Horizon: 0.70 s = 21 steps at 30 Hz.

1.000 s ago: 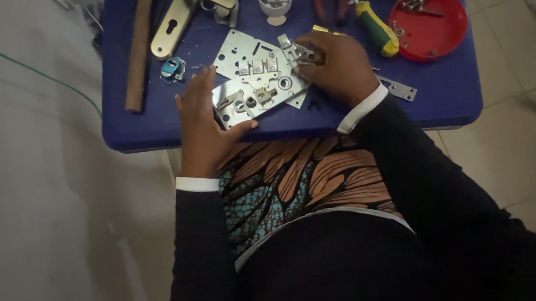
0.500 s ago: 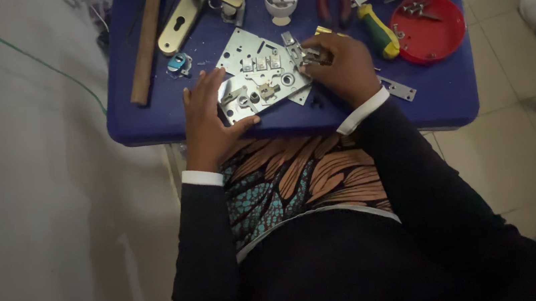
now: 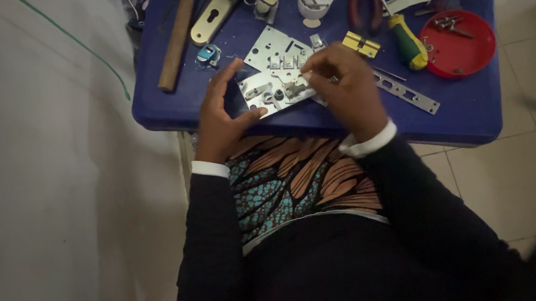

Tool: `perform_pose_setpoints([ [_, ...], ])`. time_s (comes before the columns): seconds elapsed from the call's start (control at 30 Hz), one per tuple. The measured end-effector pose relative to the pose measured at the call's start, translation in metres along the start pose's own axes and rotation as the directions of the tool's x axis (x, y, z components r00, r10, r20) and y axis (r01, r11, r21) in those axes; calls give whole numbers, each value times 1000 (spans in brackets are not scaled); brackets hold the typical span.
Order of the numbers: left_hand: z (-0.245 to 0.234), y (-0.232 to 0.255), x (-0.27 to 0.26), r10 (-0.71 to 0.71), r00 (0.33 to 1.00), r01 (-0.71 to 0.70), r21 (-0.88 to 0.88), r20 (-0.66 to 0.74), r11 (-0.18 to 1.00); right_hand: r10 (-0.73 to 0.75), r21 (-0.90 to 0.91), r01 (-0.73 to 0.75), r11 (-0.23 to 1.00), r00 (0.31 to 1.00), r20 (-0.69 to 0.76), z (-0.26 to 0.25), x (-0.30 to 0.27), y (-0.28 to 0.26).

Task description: The person assembles internal components of a metal door lock mechanism by hand, placing springs and small metal plates into the lock housing and testing their movement.

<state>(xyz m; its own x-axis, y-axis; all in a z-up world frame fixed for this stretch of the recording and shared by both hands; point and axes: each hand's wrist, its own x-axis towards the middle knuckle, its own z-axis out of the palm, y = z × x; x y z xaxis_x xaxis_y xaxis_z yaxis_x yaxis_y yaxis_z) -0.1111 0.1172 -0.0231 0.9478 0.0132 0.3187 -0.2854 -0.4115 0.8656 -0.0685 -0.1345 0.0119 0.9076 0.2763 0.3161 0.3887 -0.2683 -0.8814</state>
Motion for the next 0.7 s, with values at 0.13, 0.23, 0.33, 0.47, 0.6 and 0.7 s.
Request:
perform_pose_setpoints([
  [0.13,-4,8,-2,-66,998,69,-252,22,965,74,198,-79,977,997,34,28,7,-14],
  [0.23,-8,10,-5,-56,998,60,-395,23,917,143,389,-159,907,987,71,36,7,-24],
  [0.33,-9,16,-5,-78,997,69,-355,-11,932,180,445,-199,873,980,85,39,4,-30],
  [0.47,2,21,-1,28,994,-46,-165,-106,985,157,471,-168,866,986,62,44,0,-26],
  [0.6,7,25,1,-63,990,25,-291,-123,956,162,562,-166,810,985,56,45,-4,-25],
  [0.7,5,30,4,-72,994,38,-364,-79,931,203,630,-190,753,978,52,44,-3,-31],
])
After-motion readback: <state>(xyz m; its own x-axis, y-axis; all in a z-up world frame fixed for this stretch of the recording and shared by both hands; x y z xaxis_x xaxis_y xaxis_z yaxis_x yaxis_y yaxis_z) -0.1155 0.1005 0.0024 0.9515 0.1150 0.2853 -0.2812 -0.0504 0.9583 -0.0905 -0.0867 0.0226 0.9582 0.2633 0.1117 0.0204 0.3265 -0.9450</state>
